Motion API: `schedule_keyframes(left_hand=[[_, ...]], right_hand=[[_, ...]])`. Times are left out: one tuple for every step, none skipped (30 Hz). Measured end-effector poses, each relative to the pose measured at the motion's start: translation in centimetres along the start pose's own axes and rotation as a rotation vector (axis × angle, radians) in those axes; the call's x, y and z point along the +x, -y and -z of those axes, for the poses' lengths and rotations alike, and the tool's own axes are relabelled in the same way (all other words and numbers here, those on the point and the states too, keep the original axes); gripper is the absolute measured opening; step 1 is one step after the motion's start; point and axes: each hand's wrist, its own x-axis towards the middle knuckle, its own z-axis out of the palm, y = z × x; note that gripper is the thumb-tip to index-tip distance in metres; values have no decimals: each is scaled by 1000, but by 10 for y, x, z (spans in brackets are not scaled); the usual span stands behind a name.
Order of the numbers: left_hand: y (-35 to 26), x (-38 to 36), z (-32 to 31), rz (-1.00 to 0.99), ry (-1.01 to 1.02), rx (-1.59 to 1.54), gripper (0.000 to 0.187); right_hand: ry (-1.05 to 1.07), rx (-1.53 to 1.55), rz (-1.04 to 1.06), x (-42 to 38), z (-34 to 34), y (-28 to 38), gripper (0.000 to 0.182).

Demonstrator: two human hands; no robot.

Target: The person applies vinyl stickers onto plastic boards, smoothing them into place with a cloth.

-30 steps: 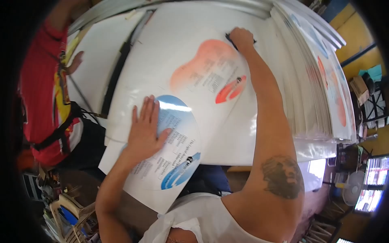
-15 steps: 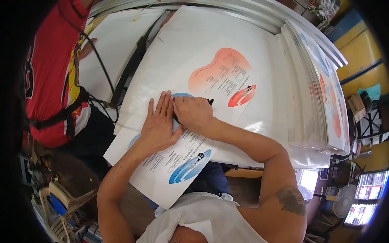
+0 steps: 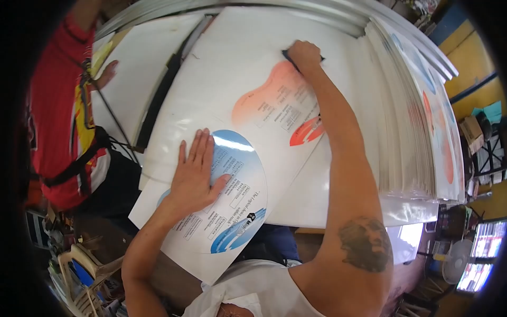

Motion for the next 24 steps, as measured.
schedule_keyframes(left_hand=[[0, 0, -1, -5, -19, 4, 89], [1, -1, -2, -13, -51, 6, 89], [2, -1, -2, -11, -69, 4, 89], [2, -1, -4, -11, -81, -4, 88], [2, -3, -6, -11, -86, -18, 88], [2, -4, -7, -15, -111, -13, 88], [2, -4, -7, -15, -131, 0, 88], [2, -3, -8, -12, -140, 9, 88], [3, -5, -10, -15, -136, 18, 89], [3, -5, -12, -34, -184, 12, 90], [3, -5, -13, -15, -200, -27, 91], [3, -4, -12, -1, -219, -61, 92], [4, -3, -12, 4, -235, -89, 93], [4, -3, -14, 15, -272, -117, 95], [3, -3, -13, 30, -256, -126, 95], [3, -3, -10, 48, -245, -133, 96], [1, -5, -9, 68, -230, -142, 96], [0, -5, -10, 52, -269, -102, 91], [-1, -3, -6, 45, -260, -97, 90], [-3, -4, -1, 42, -246, -93, 88], [-3, -7, 1, 44, -231, -87, 87], [-2, -7, -2, 11, -305, -59, 83], [-1, -5, 0, 3, -313, -67, 82], [-3, -5, 2, -1, -312, -79, 82]], right_hand=[[-25, -5, -42, 4, -7, -6, 32], [-50, -12, -84, 8, -21, -11, 32], [-72, -21, -126, 15, -27, -10, 32], [-59, -2, -158, 14, -24, -4, 31], [-36, 18, -190, 4, -18, 3, 30], [-45, 8, -138, -12, -2, 16, 29], [-45, 0, -79, -30, 12, 36, 27], [-42, -87, 76, -46, 11, 54, 27], [-29, -170, 224, -70, 7, 71, 26], [19, -21, 157, -99, 37, 104, 26], [61, 123, 80, -123, 78, 143, 26], [73, 187, 153, -143, 90, 168, 26], [80, 254, 215, -161, 98, 188, 25], [-1, 353, 259, -179, 109, 204, 25], [-89, 451, 305, -187, 116, 212, 25], [-69, 446, 328, -183, 119, 210, 24], [-44, 443, 350, -180, 120, 207, 24], [-18, 440, 372, -174, 118, 202, 24], [47, 361, 365, -158, 109, 189, 21], [80, 236, 354, -135, 98, 170, 19], [202, 155, 217, -103, 79, 145, 22], [199, 93, 179, -79, 64, 115, 21], [139, -104, 168, -64, 60, 94, 19], [92, -37, 16, -49, 48, 84, 18]])
